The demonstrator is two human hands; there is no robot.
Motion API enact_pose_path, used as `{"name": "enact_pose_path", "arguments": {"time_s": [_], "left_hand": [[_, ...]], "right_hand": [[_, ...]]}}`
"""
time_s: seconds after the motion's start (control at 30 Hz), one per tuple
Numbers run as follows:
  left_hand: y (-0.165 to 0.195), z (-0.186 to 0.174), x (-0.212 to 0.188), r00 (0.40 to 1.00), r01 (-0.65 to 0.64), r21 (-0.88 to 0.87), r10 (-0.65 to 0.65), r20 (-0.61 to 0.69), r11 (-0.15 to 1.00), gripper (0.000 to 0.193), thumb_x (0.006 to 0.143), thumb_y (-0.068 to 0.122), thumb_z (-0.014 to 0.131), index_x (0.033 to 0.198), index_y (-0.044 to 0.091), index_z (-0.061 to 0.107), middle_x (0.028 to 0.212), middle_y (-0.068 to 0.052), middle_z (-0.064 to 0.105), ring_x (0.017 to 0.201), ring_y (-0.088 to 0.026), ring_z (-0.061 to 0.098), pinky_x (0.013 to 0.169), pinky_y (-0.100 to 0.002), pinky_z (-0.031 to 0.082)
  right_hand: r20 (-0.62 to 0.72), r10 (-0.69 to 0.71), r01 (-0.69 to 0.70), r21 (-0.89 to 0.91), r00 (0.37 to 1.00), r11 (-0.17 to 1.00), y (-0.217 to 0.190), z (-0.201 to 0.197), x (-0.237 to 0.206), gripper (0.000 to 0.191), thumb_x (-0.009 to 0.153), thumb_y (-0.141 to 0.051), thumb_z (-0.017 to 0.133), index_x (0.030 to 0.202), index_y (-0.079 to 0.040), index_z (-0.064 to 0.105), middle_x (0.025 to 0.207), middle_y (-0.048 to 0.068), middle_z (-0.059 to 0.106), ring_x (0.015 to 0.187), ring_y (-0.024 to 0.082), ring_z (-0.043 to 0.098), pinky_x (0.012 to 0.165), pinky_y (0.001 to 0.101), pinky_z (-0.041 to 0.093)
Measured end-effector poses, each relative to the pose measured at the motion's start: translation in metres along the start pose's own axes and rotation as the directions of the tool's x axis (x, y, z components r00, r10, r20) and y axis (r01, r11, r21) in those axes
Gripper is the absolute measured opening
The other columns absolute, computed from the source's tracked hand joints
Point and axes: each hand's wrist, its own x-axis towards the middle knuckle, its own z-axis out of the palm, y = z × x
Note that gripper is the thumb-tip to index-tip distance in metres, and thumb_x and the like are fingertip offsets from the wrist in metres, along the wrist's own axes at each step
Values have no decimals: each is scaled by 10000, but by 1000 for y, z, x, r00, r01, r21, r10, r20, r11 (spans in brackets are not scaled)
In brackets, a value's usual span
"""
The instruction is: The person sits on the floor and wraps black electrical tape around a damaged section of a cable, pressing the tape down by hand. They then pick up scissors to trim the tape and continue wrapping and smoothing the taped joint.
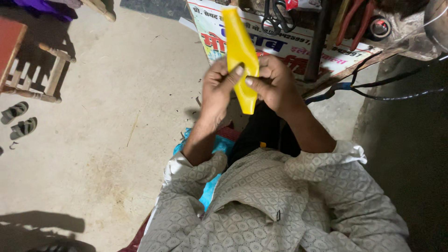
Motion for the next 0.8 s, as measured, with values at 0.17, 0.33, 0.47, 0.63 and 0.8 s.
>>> {"name": "enact_pose_path", "arguments": {"time_s": [0.17,0.33,0.47,0.63,0.8], "left_hand": [[3,3,-22,990,139,49,-140,26,989,359,974,22,680,1324,26,597,1114,-17,712,960,-93,643,799,-238,508],[-7,-19,-29,993,115,43,-114,-35,992,312,1004,8,667,1310,8,604,947,-37,713,705,-109,607,571,-251,461],[-13,-48,-25,996,-10,154,24,-88,988,361,1001,-45,673,1353,-5,599,982,27,651,888,-56,585,797,-226,487],[-6,-66,-16,999,6,184,2,-42,983,466,982,-119,662,1434,-18,605,990,82,523,903,-31,495,825,-188,430],[19,-54,18,997,60,463,-35,-63,884,424,931,-110,640,1341,-5,619,958,14,650,807,-63,573,685,-217,466]], "right_hand": [[-36,-231,217,-231,972,949,11,-10,17,234,988,-74,739,1145,0,582,1093,144,758,991,169,726,853,313,582],[47,-513,369,-751,857,547,5,-19,26,199,976,-154,791,1080,-23,683,1081,173,705,1011,353,706,864,438,555],[66,-654,286,-929,753,235,-5,-28,47,146,895,-111,757,982,-34,669,1081,190,618,988,425,615,837,511,503],[-16,-538,96,-979,843,179,5,-33,84,105,846,-38,683,945,-57,650,1045,194,611,966,428,628,782,542,512],[-17,-423,74,-977,906,198,22,-39,112,146,928,-13,658,1062,-38,607,1042,239,633,841,452,658,730,560,538]]}}
